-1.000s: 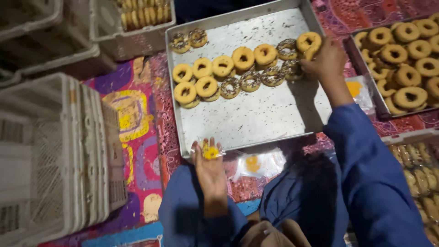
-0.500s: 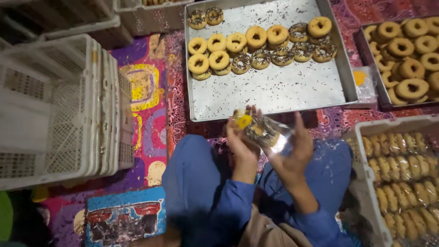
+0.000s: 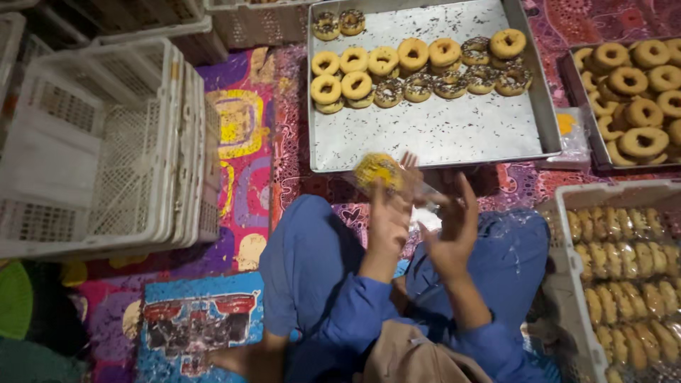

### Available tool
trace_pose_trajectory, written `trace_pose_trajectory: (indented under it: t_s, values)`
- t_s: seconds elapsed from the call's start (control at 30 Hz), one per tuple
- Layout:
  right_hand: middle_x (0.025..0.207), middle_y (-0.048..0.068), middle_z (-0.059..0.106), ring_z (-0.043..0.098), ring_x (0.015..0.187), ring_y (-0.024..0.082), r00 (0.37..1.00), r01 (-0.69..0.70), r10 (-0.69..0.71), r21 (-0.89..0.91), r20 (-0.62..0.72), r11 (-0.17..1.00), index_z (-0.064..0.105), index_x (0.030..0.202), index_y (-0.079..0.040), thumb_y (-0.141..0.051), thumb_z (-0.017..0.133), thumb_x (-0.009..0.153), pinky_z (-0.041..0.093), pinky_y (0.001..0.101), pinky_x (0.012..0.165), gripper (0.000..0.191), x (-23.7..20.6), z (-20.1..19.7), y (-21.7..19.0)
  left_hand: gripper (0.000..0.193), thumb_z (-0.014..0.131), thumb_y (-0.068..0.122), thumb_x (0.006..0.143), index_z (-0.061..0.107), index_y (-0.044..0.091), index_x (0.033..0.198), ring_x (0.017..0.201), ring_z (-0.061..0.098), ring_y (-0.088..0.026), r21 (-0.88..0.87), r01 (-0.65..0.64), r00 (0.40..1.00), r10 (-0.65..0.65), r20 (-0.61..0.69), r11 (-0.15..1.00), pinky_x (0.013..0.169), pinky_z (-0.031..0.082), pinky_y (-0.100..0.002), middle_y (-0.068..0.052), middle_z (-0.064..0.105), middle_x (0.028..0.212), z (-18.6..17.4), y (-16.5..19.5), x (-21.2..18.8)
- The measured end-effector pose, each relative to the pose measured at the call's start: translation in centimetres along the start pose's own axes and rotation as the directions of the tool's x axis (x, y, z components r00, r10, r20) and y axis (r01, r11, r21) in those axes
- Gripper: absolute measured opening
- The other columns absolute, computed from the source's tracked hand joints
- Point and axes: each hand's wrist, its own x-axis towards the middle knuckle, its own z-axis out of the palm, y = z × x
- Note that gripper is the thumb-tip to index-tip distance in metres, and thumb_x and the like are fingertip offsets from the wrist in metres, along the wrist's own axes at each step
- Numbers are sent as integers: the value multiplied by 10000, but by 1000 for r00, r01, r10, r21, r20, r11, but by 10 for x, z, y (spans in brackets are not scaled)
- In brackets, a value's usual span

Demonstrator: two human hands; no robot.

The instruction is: The person sits on the floor and repeatedly picks donuts from a metal tray, places them into small plastic bags, and transfers the sealed bags into a white plastic crate. The person handles both plain and chocolate-topped donuts.

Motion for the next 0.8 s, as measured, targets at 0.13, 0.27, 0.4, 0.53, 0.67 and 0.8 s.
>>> trace_pose_trajectory:
  t_s: [0.13,0.27,0.4,0.53,0.67,0.8]
  values:
    - [1012,57,679,672,920,148,995,6,-10,-46,-98,999,226,1657,-114,99,753,972,609,312,904,890,15,-10,-26,584,677,306,922,453,79,1411,1099,684,-244,470,-151,882,334,-334,870,868,555,-359,-105,656,1265,-18,-6,-19]
    - [854,83,752,729,763,159,659,-168,319,-280,681,945,226,1610,-100,37,788,784,605,320,683,1009,60,-59,-27,436,590,503,1014,721,120,1177,985,722,-158,846,-228,940,334,63,481,899,578,-332,-50,755,1058,20,9,-28]
    - [990,117,763,656,887,167,855,-134,155,-77,495,988,222,1684,-78,1,738,917,549,337,818,927,63,-86,-31,232,879,319,756,757,149,857,789,650,-185,585,-502,801,-88,592,-637,852,444,-451,-36,685,768,102,25,-38]
    - [1047,74,704,753,732,197,928,-275,149,360,341,892,554,1310,-56,-229,691,950,583,346,773,422,47,-71,-39,159,823,121,842,742,73,971,810,656,-234,490,-647,703,-207,680,-585,762,499,-379,-70,698,853,160,28,-73]
    - [854,-5,671,556,753,143,833,261,-177,-90,525,961,760,1077,-121,-161,865,797,448,301,766,301,60,-72,-57,178,804,52,875,688,30,1009,831,672,-261,463,-662,669,-185,720,-590,780,527,-393,-93,690,893,177,25,-85]
    - [948,-40,623,545,919,217,747,620,-450,-270,489,736,728,1019,-202,-263,868,817,440,449,872,252,61,-53,-66,170,830,29,855,719,63,979,763,687,-224,598,-578,721,-3,693,-555,699,534,-350,-69,700,836,175,22,-89]
